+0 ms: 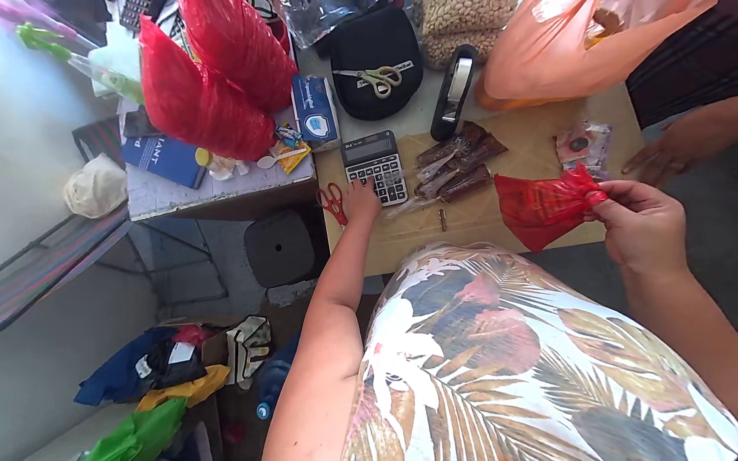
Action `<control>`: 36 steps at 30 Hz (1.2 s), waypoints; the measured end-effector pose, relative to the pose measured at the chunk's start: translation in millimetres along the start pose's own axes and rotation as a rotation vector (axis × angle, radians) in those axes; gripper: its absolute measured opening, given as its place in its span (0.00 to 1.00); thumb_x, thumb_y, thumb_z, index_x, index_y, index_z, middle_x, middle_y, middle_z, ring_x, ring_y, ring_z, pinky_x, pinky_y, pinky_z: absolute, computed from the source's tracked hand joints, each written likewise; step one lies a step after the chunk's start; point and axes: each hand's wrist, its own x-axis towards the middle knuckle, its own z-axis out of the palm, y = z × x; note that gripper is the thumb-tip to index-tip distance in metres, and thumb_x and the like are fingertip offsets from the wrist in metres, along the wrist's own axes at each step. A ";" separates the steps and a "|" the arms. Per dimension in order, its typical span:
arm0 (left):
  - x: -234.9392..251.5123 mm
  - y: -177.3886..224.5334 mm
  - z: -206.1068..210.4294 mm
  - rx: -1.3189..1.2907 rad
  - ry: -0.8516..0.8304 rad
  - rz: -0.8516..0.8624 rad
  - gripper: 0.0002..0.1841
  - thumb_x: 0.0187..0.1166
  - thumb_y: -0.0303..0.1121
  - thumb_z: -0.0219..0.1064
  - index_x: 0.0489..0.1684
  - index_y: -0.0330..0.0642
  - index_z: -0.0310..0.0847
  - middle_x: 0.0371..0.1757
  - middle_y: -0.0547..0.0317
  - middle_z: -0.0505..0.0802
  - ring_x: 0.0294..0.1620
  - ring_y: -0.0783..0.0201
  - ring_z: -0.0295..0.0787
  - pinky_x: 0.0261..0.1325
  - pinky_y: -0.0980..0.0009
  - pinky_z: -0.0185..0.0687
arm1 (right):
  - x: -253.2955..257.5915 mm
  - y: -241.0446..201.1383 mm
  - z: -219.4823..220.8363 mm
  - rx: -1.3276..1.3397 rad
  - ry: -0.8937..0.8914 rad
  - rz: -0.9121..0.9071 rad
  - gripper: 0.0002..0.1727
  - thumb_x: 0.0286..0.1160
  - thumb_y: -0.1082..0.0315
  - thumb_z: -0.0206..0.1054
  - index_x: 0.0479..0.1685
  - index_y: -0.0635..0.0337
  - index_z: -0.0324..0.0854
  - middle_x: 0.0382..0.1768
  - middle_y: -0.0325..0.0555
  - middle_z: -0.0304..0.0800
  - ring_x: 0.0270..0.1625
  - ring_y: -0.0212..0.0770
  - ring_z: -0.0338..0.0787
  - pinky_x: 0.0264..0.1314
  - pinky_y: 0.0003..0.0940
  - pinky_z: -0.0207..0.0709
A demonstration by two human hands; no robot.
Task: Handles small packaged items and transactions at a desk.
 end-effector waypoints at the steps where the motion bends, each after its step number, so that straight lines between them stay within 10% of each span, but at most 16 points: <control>1: -2.0 0.2 -1.7 -0.010 0.009 0.010 0.30 0.77 0.31 0.63 0.84 0.54 0.75 0.78 0.32 0.78 0.79 0.33 0.72 0.76 0.36 0.67 | -1.3 0.3 -0.8 -0.005 -0.005 0.003 0.11 0.71 0.79 0.66 0.49 0.58 0.82 0.37 0.24 0.87 0.34 0.18 0.87 0.42 0.18 0.85; 20: -47.5 27.3 28.8 0.051 -0.139 0.138 0.30 0.83 0.32 0.59 0.88 0.51 0.69 0.78 0.32 0.79 0.79 0.34 0.73 0.74 0.39 0.71 | -2.3 0.3 -8.8 -0.001 0.010 0.006 0.10 0.72 0.79 0.66 0.48 0.59 0.83 0.36 0.25 0.87 0.33 0.18 0.86 0.41 0.17 0.85; 27: -64.6 63.1 -24.6 -0.035 -0.149 0.101 0.19 0.84 0.34 0.61 0.69 0.40 0.85 0.73 0.35 0.84 0.75 0.36 0.79 0.71 0.37 0.75 | 0.1 -1.2 -8.0 -0.002 -0.001 0.008 0.10 0.73 0.81 0.65 0.49 0.61 0.83 0.34 0.27 0.86 0.32 0.18 0.85 0.41 0.17 0.84; 36: -119.5 184.9 -50.1 -0.589 0.072 0.990 0.14 0.76 0.33 0.75 0.55 0.34 0.91 0.45 0.43 0.92 0.39 0.54 0.90 0.44 0.58 0.89 | -3.6 -12.3 7.4 -0.146 -0.035 0.050 0.08 0.79 0.76 0.65 0.51 0.71 0.84 0.40 0.54 0.90 0.37 0.40 0.88 0.45 0.42 0.85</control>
